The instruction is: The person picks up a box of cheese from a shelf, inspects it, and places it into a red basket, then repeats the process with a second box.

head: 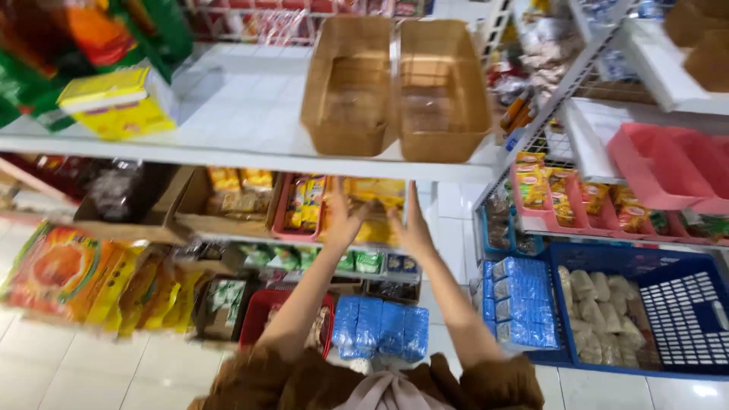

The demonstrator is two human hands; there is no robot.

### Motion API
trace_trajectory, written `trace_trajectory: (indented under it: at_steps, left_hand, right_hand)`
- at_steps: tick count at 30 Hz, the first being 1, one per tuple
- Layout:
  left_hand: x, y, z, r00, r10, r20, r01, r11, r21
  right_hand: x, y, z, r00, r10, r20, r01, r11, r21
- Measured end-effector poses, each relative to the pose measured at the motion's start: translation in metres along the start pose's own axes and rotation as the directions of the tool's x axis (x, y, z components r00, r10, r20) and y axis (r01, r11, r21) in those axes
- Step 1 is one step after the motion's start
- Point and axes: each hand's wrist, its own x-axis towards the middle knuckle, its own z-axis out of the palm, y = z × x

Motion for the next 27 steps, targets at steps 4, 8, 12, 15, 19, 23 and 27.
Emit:
trace_trajectory:
  at_steps: [4,8,12,15,19,23,27]
  left_hand:
    - [-0.06,0.032,-0.004,0.971,-0.239,0.022,0.235,0.926,-0.295]
    - [-0.147,0.055,0.033,0.976,-0.198,0.094,0.215,0.946,-0.243]
    - [-0.201,0.056,0.108,0.827,-0.239,0.509,0.389,0.896,-0.213]
    - [-0.214,0.083,0.161,0.618,-0.124,0.777,0.338,0.934,-0.119]
    - [-0.222,0.138,0.23,0.451,0.127,0.884,0.191,0.953,-0.234]
    - [-0.255,0.182,0.304,0.407,0.294,0.865,0.096,0.928,-0.36]
    - [-0.3,0.227,0.39,0.217,0.362,0.906,0.093,0.917,-0.389]
  right_hand:
    - [-0.067,0.023,-0.022,0.988,-0.105,-0.116,0.119,0.985,0.123]
    - [-0.154,0.053,-0.062,0.943,0.298,-0.144,-0.255,0.932,0.258]
    - [-0.238,0.1,-0.109,0.873,0.411,-0.262,-0.323,0.89,0.322]
    - [-0.305,0.13,-0.152,0.803,0.499,-0.326,-0.395,0.855,0.336]
    - [-0.388,0.147,-0.214,0.68,0.582,-0.445,-0.483,0.813,0.325]
    - [-0.461,0.145,-0.27,0.53,0.607,-0.592,-0.514,0.785,0.345]
    - [-0.512,0.129,-0.328,0.409,0.607,-0.682,-0.548,0.761,0.349]
